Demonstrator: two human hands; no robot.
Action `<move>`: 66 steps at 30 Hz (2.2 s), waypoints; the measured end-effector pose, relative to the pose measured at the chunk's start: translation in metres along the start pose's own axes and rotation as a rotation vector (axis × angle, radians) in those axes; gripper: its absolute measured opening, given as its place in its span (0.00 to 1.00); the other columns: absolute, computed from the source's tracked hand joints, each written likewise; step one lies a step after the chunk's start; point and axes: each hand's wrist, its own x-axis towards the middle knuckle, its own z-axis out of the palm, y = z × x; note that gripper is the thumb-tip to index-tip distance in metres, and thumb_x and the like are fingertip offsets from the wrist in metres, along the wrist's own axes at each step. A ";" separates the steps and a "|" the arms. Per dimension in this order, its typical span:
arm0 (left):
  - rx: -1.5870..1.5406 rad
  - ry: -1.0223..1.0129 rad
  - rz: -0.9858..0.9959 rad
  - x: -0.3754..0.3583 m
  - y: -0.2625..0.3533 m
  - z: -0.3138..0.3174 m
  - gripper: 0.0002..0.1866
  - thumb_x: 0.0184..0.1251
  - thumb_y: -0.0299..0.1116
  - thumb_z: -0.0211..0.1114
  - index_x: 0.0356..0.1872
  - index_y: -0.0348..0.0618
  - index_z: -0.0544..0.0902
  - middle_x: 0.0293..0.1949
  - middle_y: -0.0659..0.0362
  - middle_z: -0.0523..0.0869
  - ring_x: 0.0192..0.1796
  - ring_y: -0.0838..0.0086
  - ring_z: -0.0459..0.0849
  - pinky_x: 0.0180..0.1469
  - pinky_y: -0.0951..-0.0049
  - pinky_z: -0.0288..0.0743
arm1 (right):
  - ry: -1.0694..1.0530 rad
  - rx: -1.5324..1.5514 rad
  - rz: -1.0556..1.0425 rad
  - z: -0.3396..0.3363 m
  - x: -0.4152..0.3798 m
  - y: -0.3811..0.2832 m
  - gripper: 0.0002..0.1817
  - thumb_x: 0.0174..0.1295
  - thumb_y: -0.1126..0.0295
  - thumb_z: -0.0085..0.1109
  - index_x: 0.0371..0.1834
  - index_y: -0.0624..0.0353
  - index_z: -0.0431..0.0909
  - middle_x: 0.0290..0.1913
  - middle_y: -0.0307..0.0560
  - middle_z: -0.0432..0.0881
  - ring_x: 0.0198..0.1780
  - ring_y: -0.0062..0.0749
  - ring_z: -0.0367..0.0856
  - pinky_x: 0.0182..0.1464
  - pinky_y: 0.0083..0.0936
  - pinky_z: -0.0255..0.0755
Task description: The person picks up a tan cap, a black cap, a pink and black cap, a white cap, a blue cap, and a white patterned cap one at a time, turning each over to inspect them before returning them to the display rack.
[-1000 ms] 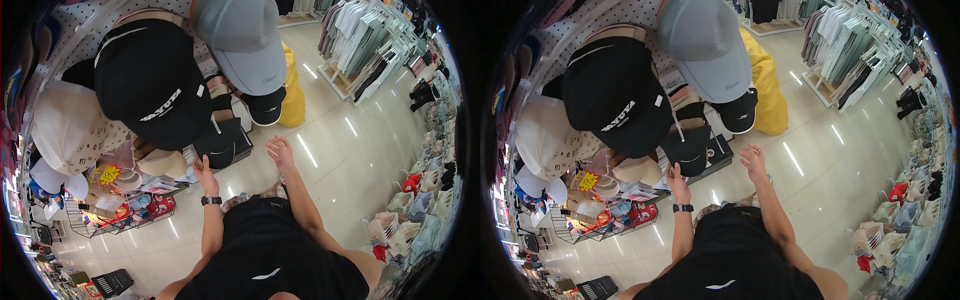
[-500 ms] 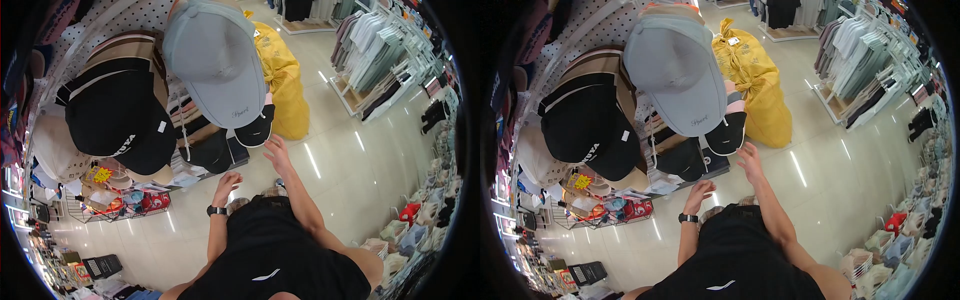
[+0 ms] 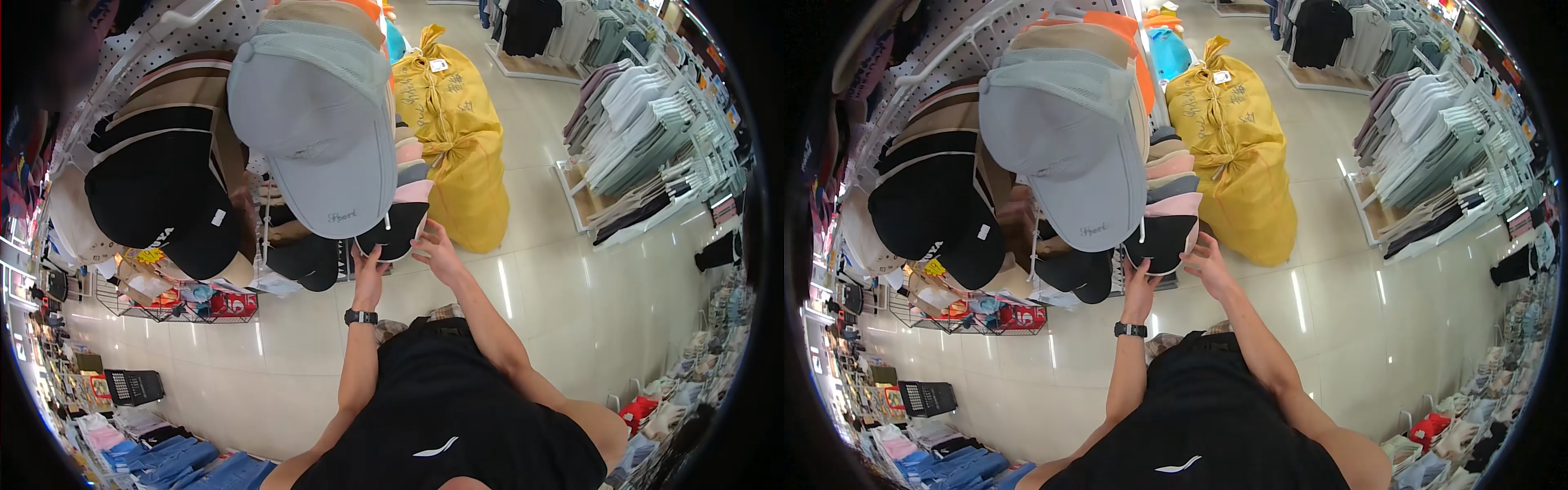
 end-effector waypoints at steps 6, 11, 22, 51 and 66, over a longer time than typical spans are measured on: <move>-0.050 0.154 0.042 -0.023 -0.007 0.019 0.35 0.79 0.39 0.64 0.80 0.58 0.57 0.72 0.58 0.72 0.72 0.62 0.74 0.67 0.50 0.74 | -0.043 -0.024 0.056 -0.024 0.004 -0.002 0.38 0.62 0.70 0.74 0.73 0.53 0.62 0.58 0.44 0.79 0.62 0.34 0.79 0.65 0.47 0.74; -0.264 0.189 0.034 -0.036 -0.008 0.007 0.30 0.81 0.43 0.64 0.77 0.54 0.64 0.70 0.60 0.75 0.69 0.68 0.77 0.66 0.54 0.76 | -0.157 0.101 0.047 -0.025 -0.009 -0.007 0.30 0.67 0.71 0.71 0.69 0.54 0.67 0.51 0.40 0.83 0.55 0.31 0.82 0.58 0.38 0.77; -0.234 0.068 0.075 -0.077 0.017 0.011 0.20 0.84 0.38 0.59 0.70 0.47 0.73 0.65 0.61 0.82 0.64 0.72 0.83 0.67 0.64 0.79 | -0.161 0.217 0.058 -0.018 -0.044 0.001 0.20 0.74 0.69 0.65 0.65 0.52 0.72 0.44 0.37 0.88 0.46 0.23 0.85 0.54 0.33 0.78; -0.175 0.005 0.142 -0.105 0.014 0.043 0.14 0.80 0.30 0.64 0.60 0.41 0.78 0.48 0.59 0.91 0.46 0.76 0.91 0.48 0.71 0.88 | -0.149 0.182 -0.050 -0.018 -0.092 -0.021 0.29 0.68 0.73 0.72 0.66 0.53 0.64 0.43 0.46 0.89 0.40 0.27 0.88 0.42 0.30 0.83; -0.080 0.167 0.150 -0.109 0.009 0.053 0.10 0.74 0.33 0.72 0.47 0.46 0.78 0.32 0.60 0.90 0.27 0.79 0.87 0.25 0.76 0.80 | -0.114 0.097 -0.083 -0.024 -0.093 -0.023 0.21 0.72 0.67 0.69 0.59 0.53 0.66 0.39 0.44 0.88 0.34 0.24 0.86 0.36 0.26 0.79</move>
